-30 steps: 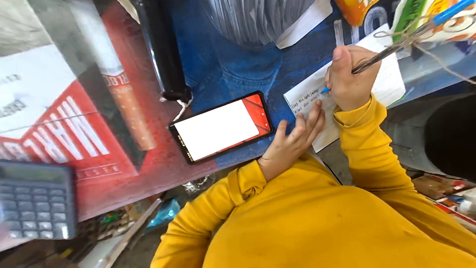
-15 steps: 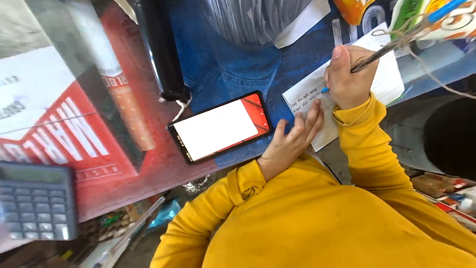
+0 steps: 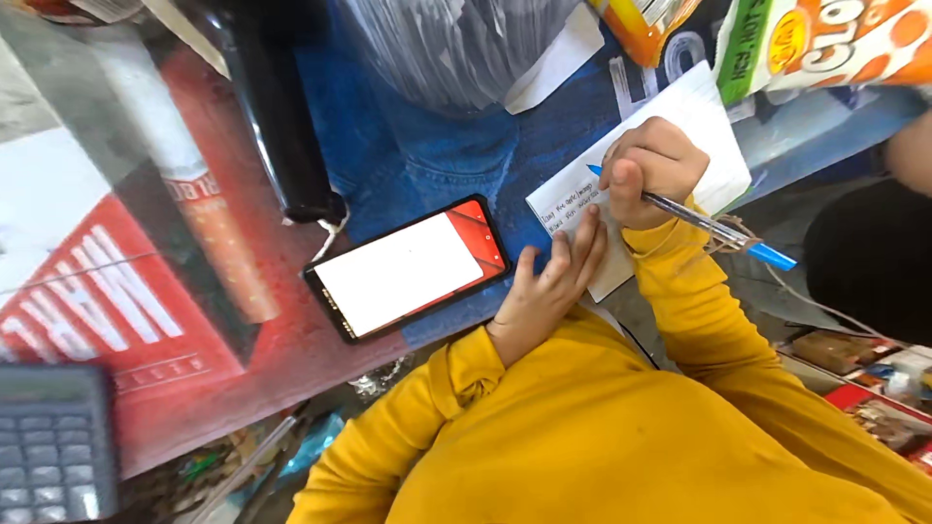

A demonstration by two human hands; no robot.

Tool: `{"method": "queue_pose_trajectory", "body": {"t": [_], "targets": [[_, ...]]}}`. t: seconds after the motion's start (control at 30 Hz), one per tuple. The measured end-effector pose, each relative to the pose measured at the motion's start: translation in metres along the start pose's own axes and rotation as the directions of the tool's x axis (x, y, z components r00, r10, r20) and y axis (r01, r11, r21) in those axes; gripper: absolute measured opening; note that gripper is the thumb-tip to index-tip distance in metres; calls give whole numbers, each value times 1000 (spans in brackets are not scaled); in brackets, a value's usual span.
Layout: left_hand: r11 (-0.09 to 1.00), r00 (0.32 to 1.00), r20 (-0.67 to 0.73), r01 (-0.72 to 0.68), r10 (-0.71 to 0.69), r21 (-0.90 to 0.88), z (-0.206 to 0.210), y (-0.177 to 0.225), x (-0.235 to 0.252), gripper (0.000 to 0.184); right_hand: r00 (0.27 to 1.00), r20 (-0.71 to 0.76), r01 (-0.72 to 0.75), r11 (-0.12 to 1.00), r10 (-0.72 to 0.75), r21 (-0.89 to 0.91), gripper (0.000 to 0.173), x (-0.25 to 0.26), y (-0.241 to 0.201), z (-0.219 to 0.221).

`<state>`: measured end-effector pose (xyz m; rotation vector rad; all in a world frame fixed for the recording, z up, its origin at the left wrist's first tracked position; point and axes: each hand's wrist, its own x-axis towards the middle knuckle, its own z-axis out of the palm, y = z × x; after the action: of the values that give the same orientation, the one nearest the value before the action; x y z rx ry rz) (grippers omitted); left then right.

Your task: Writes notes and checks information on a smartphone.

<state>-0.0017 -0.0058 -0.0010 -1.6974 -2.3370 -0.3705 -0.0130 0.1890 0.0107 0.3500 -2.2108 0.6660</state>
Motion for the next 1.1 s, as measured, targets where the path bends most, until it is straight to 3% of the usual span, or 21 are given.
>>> {"method": "queue_pose_trajectory", "body": {"t": [0.07, 0.13, 0.23, 0.3, 0.4, 0.47, 0.53, 0.83, 0.97, 1.1], "targets": [[1000, 1000, -8, 3, -3, 10, 0, 0, 0, 60, 999, -4, -45, 998, 45, 48, 49, 1, -1, -1], [1000, 1000, -6, 5, -5, 1, 0, 0, 0, 63, 976, 11, -217, 960, 219, 175, 48, 5, -1, -4], [1000, 1000, 12, -3, 3, -4, -1, 0, 0, 69, 868, 160, -490, 756, 471, 434, 27, 9, 7, -6], [1000, 1000, 12, -1, 1, -4, -1, 0, -1, 69, 845, 245, -531, 695, 474, 486, 17, 9, 11, -7], [1000, 1000, 5, -5, 5, -6, 0, 0, 0, 70, 856, 240, -512, 687, 458, 515, 34, 7, 7, -7], [1000, 1000, 15, -3, 3, 7, -1, 0, 0, 71, 818, 173, -555, 676, 548, 484, 45, 9, 1, -5], [1000, 1000, 24, -7, 7, 18, -1, 0, 0, 69, 778, 143, -611, 684, 611, 399, 44, 9, -2, -4], [1000, 999, 44, -8, 7, 13, -3, -1, 1, 72, 843, 36, -535, 828, 537, 169, 41, 7, -2, 2], [1000, 999, 48, -2, 0, 24, -3, 0, 0, 71, 820, 80, -572, 808, 567, 143, 43, 6, 0, -3], [998, 998, 61, 5, -8, 57, -4, 1, -1, 58, 813, 84, -582, 804, 576, 120, 40, 5, 1, -4]]}}
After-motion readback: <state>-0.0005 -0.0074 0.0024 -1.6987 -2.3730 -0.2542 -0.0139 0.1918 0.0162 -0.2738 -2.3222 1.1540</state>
